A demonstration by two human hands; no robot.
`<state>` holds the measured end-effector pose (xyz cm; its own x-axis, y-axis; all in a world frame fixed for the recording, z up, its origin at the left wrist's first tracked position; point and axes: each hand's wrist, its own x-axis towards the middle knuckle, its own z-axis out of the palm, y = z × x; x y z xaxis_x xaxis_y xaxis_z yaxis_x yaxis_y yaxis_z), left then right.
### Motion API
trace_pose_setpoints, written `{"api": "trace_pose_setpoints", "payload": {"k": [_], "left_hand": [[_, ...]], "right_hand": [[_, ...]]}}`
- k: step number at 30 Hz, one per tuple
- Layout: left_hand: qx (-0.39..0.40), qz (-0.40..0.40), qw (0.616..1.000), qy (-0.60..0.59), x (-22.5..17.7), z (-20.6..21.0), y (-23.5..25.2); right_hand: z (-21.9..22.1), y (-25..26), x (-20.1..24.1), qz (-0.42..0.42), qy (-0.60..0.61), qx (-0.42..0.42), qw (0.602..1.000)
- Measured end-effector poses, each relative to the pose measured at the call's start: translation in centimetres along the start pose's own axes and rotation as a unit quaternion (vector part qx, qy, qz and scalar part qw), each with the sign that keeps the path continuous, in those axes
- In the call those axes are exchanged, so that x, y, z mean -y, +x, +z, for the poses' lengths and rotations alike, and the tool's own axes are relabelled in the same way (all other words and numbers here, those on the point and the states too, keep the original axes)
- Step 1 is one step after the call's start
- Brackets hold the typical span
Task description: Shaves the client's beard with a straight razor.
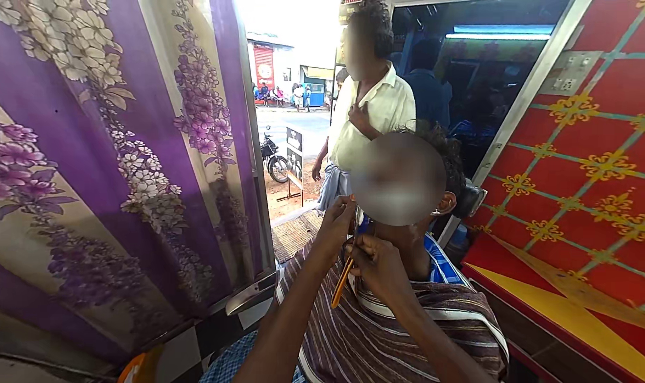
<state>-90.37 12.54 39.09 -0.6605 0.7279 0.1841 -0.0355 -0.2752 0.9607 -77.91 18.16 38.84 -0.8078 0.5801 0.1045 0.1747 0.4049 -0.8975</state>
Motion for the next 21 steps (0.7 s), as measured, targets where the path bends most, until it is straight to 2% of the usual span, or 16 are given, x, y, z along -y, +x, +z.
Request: {"api": "trace_pose_setpoints", "payload": {"k": [4, 16, 21], "left_hand": [[0.004, -0.002, 1.000, -0.012, -0.1, 0.1, 0.1], [-0.028, 0.042, 0.998, 0.025, 0.9, 0.5, 0.8], [-0.059, 0.076, 0.992, 0.084, 1.1, 1.6, -0.2]], "right_hand": [[-0.1, 0.5, -0.1, 0.011, 0.014, 0.010, 1.000], [-1.6, -0.5, -2.1, 0.007, 0.114, -0.049, 0.992], [-2.5, -1.3, -1.9, -0.027, 0.050, 0.012, 0.998]]}}
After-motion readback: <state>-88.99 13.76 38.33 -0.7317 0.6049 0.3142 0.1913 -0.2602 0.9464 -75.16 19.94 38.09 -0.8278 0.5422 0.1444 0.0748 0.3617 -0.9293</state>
